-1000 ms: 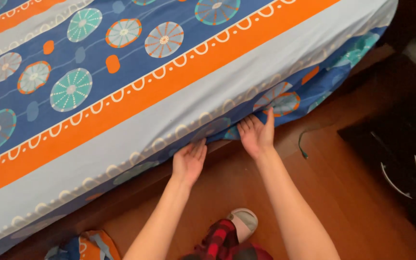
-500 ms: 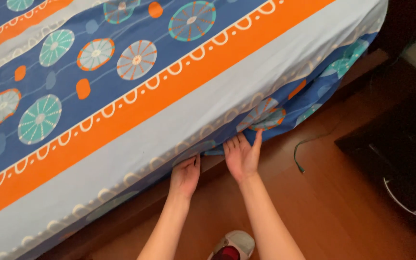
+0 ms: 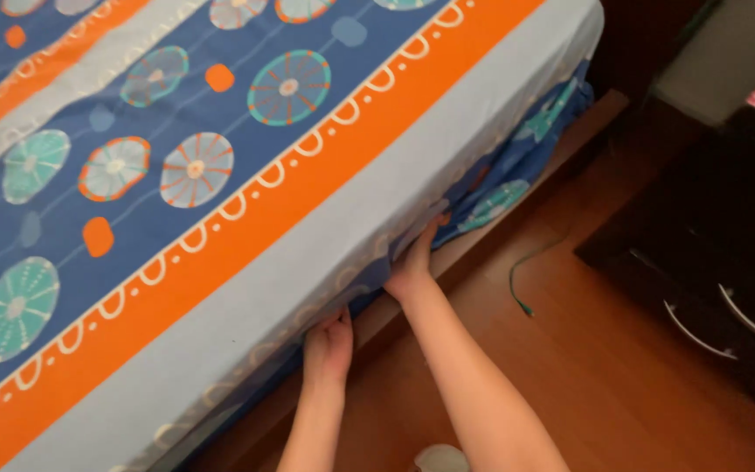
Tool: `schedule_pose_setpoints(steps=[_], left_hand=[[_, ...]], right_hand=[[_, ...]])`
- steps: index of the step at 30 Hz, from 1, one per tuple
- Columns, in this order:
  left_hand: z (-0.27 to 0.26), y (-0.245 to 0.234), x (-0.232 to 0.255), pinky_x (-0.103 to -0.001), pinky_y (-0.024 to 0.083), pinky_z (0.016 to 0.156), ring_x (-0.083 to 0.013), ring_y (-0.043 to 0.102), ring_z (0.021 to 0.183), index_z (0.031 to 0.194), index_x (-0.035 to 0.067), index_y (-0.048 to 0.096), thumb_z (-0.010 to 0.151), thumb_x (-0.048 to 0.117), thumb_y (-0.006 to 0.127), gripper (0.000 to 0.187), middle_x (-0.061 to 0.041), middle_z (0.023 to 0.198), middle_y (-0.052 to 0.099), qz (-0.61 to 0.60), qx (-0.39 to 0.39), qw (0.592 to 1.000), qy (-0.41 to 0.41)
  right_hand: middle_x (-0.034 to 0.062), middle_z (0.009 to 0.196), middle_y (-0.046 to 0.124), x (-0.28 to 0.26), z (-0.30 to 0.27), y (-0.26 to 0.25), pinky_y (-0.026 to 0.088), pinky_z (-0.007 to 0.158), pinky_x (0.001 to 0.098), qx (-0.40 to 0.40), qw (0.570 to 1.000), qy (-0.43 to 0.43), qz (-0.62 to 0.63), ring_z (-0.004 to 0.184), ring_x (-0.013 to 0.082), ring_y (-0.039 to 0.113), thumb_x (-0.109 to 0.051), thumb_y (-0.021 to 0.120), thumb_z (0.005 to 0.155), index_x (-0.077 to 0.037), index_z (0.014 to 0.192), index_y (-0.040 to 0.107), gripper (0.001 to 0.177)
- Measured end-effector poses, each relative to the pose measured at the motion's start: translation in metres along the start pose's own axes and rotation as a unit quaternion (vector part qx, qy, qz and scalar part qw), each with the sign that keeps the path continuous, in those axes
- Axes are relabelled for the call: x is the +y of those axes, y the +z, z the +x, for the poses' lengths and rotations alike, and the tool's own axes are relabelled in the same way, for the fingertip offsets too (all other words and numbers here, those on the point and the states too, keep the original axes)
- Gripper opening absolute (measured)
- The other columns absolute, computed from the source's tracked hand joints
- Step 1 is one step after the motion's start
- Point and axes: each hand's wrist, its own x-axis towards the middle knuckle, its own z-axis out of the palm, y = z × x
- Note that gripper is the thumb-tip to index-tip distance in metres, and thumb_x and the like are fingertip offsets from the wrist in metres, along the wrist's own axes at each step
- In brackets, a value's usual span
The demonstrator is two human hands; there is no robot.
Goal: The person places a patterned fitted sheet over a mattress and smooths it across the surface. They walk around the bed to tuck the sheet under the mattress at each corner and along the sides, then pat the top to flatten it. The person briefly picks up a pile of blankets from the floor near the end.
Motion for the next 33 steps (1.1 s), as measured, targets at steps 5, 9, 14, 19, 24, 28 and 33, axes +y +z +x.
schedule_pose_setpoints(steps=[5, 9, 14, 19, 24, 28, 33], left_hand=[[-0.082, 0.037, -0.009, -0.051, 0.044, 0.119, -0.0264, 0.061, 0.123, 0.113, 0.003, 0.068, 0.089, -0.017, 0.055, 0.034, -0.009, 0.122, 0.071, 0.020, 0.060, 0.998, -0.030], [-0.099, 0.054, -0.039, -0.054, 0.049, 0.114, -0.0301, 0.065, 0.120, 0.111, 0.002, 0.065, 0.086, -0.010, 0.062, 0.028, -0.015, 0.121, 0.071, 0.000, 0.094, 0.989, -0.113], [-0.092, 0.125, -0.114, -0.049, 0.044, 0.119, -0.0314, 0.056, 0.136, 0.130, -0.005, 0.060, 0.084, -0.014, 0.058, 0.046, -0.019, 0.141, 0.062, -0.018, 0.029, 0.985, -0.169], [-0.015, 0.114, -0.163, -0.047, 0.042, 0.120, -0.0324, 0.049, 0.141, 0.138, -0.008, 0.053, 0.090, -0.018, 0.053, 0.049, -0.021, 0.151, 0.052, -0.084, -0.001, 0.977, -0.195], [0.048, 0.119, -0.200, -0.045, 0.043, 0.121, -0.0301, 0.049, 0.138, 0.136, -0.007, 0.055, 0.092, -0.019, 0.051, 0.046, -0.019, 0.146, 0.053, -0.075, -0.031, 0.979, -0.184], [0.049, 0.130, -0.211, -0.043, 0.043, 0.121, -0.0242, 0.053, 0.134, 0.132, -0.002, 0.060, 0.092, -0.022, 0.051, 0.046, -0.013, 0.142, 0.059, -0.057, -0.105, 0.978, -0.169], [0.053, 0.122, -0.217, -0.042, 0.046, 0.119, -0.0234, 0.059, 0.124, 0.123, -0.002, 0.065, 0.090, -0.025, 0.049, 0.043, -0.012, 0.129, 0.066, -0.048, -0.128, 0.976, -0.167]], right_hand=[[0.0199, 0.171, 0.015, -0.036, 0.032, -0.081, 0.015, 0.128, 0.0490, -0.037, 0.991, 0.078, -0.101, 0.158, 0.0365, 0.014, -0.089, 0.045, 0.078, -0.008, 0.164, 0.017, 0.121], [0.0188, 0.162, 0.033, -0.081, 0.038, -0.110, 0.028, 0.124, 0.0483, -0.010, 0.989, -0.037, -0.144, 0.152, 0.0351, 0.031, -0.067, 0.061, 0.088, -0.005, 0.156, 0.035, 0.096], [0.0151, 0.169, 0.023, -0.126, 0.067, -0.098, 0.019, 0.128, 0.0451, -0.035, 0.966, -0.195, -0.165, 0.157, 0.0308, 0.022, -0.062, 0.056, 0.097, -0.009, 0.160, 0.033, 0.086], [0.0187, 0.172, 0.002, -0.157, 0.097, -0.088, 0.005, 0.131, 0.0459, -0.028, 0.982, -0.143, -0.119, 0.159, 0.0339, 0.004, -0.080, 0.055, 0.082, -0.005, 0.164, 0.010, 0.120], [0.0132, 0.172, 0.010, -0.159, 0.090, -0.105, 0.012, 0.131, 0.0435, -0.060, 0.986, -0.139, -0.071, 0.159, 0.0300, 0.010, -0.083, 0.061, 0.078, -0.008, 0.164, 0.017, 0.122], [0.0128, 0.173, 0.011, -0.156, 0.076, -0.104, 0.014, 0.130, 0.0440, -0.075, 0.988, -0.121, -0.052, 0.159, 0.0293, 0.012, -0.083, 0.061, 0.077, -0.008, 0.163, 0.020, 0.121], [0.0108, 0.170, 0.024, -0.169, 0.092, -0.092, 0.020, 0.129, 0.0435, -0.102, 0.989, -0.108, -0.009, 0.157, 0.0284, 0.022, -0.084, 0.064, 0.070, -0.009, 0.160, 0.029, 0.123]])
